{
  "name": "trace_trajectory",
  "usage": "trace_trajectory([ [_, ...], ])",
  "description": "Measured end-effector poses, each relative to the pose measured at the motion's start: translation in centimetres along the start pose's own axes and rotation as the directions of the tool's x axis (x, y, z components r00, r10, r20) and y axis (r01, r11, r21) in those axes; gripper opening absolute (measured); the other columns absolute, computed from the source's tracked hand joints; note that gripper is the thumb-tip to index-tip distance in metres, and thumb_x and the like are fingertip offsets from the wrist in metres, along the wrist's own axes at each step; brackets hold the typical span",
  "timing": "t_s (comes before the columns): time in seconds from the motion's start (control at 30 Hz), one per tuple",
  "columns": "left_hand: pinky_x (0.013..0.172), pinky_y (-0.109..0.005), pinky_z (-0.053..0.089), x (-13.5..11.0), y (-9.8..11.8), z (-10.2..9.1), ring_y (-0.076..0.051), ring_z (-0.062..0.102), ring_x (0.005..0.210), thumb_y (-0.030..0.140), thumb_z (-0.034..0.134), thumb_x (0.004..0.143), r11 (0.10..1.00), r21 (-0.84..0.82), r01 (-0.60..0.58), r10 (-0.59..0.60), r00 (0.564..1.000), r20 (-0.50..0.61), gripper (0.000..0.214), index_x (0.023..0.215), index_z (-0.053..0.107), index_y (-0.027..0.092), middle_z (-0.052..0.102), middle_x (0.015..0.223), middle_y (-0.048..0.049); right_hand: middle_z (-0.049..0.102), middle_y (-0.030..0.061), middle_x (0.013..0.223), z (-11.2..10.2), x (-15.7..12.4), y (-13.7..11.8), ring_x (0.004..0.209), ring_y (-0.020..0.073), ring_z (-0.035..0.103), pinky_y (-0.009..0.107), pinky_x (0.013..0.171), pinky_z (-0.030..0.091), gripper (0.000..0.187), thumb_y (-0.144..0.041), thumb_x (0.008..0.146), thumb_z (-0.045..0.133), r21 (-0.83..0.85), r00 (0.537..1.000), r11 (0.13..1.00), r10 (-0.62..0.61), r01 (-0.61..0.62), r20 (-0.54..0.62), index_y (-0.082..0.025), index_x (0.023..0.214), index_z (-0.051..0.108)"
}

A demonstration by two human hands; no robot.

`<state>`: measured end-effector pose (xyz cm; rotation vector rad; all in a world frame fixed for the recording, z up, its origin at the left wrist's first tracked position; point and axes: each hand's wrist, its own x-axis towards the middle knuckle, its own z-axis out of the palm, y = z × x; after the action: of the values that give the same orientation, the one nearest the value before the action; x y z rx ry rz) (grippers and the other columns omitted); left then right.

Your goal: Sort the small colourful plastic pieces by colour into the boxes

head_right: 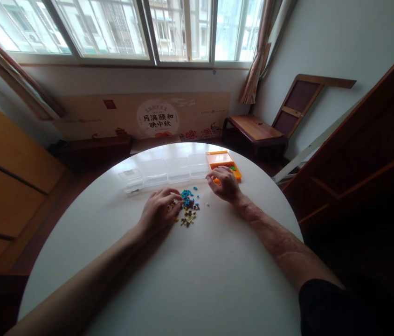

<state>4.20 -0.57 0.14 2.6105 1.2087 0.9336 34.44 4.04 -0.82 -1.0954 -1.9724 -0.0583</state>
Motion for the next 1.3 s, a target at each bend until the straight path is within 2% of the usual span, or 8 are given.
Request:
trace_trajectory([
  [0.23,0.095,-0.042,0.049,-0.1,-0.3,0.0,-0.024,0.073,0.103,0.03,0.072,0.105,1.0,0.025,-0.008,0.008,1.0,0.003,0.013,0.096,0.081,0.026,0.079,0.119,-0.0044,0.079,0.0034,0.093,-0.3,0.1,-1.3,0.092,0.0245,0.072,0.046,0.105,0.052,0.017,-0.02,0.103,0.062,0.076,0.997,0.995,-0.069,0.067,0.021,-0.025,0.092,0.075],
  [0.43,0.095,-0.04,0.054,0.0,-0.5,-0.2,-0.023,0.074,0.103,0.035,0.074,0.105,0.98,-0.194,-0.048,0.029,0.995,-0.1,0.013,0.099,0.079,0.025,0.078,0.113,-0.006,0.08,0.0034,0.096,0.3,-0.2,-5.2,0.084,0.0204,0.073,0.037,0.085,0.056,0.011,-0.036,0.105,0.074,0.263,0.957,0.945,-0.244,0.197,0.158,-0.025,0.104,0.077],
  [0.53,0.094,-0.04,0.056,-0.1,-0.5,-0.3,-0.023,0.074,0.102,0.035,0.075,0.105,0.967,-0.24,-0.08,0.049,0.99,-0.129,0.013,0.099,0.078,0.024,0.078,0.111,-0.007,0.082,0.0034,0.1,0.9,-0.2,-6.3,0.09,0.0201,0.075,0.037,0.09,0.056,0.014,-0.038,0.106,0.075,0.306,0.935,0.92,-0.308,0.246,0.173,-0.025,0.107,0.076],
  [0.83,0.094,-0.041,0.058,-0.1,-0.4,-0.3,-0.023,0.075,0.102,0.034,0.074,0.106,0.975,-0.193,-0.11,0.085,0.987,-0.135,0.012,0.101,0.08,0.025,0.078,0.111,-0.0071,0.082,0.0028,0.096,0.9,-0.1,-6.5,0.087,0.0198,0.075,0.039,0.095,0.058,0.008,-0.032,0.107,0.072,0.341,0.94,0.91,-0.302,0.236,0.156,-0.026,0.103,0.076],
  [0.93,0.096,-0.042,0.058,0.0,-0.5,-0.6,-0.024,0.074,0.104,0.032,0.072,0.106,0.98,-0.175,-0.09,0.061,0.985,-0.164,0.011,0.103,0.079,0.025,0.078,0.112,-0.0072,0.08,0.0024,0.093,0.3,0.2,-5.5,0.084,0.0201,0.073,0.039,0.092,0.057,0.009,-0.032,0.105,0.073,0.293,0.966,0.937,-0.232,0.189,0.118,-0.026,0.1,0.076],
  [1.07,0.098,-0.043,0.057,0.0,-0.9,-0.6,-0.027,0.072,0.11,0.028,0.071,0.104,0.994,-0.108,-0.016,0.0,0.989,-0.149,0.007,0.105,0.078,0.026,0.076,0.116,-0.0077,0.077,0.0026,0.088,-1.2,0.3,-1.6,0.086,0.0228,0.072,0.041,0.092,0.055,0.012,-0.031,0.103,0.072,0.113,0.998,0.994,0.017,-0.011,-0.057,-0.025,0.094,0.075],
  [1.2,0.102,-0.046,0.055,0.0,-1.0,-0.4,-0.028,0.071,0.114,0.029,0.071,0.103,1.0,-0.031,0.002,-0.005,0.995,-0.104,0.014,0.114,0.079,0.027,0.074,0.124,-0.0082,0.078,0.0045,0.089,-1.9,0.0,2.3,0.088,0.0261,0.071,0.044,0.095,0.052,0.014,-0.031,0.099,0.072,-0.05,0.955,0.968,0.233,-0.246,-0.181,-0.024,0.088,0.074],
  [1.3,0.1,-0.046,0.055,0.0,-0.9,-0.3,-0.027,0.07,0.111,0.029,0.071,0.104,0.999,0.02,-0.025,0.027,0.998,-0.061,0.019,0.121,0.079,0.029,0.073,0.128,-0.0078,0.08,0.0067,0.096,-1.5,-0.3,3.4,0.096,0.0304,0.069,0.048,0.1,0.049,0.011,-0.033,0.095,0.073,-0.168,0.922,0.915,0.335,-0.368,-0.193,-0.024,0.089,0.073],
])
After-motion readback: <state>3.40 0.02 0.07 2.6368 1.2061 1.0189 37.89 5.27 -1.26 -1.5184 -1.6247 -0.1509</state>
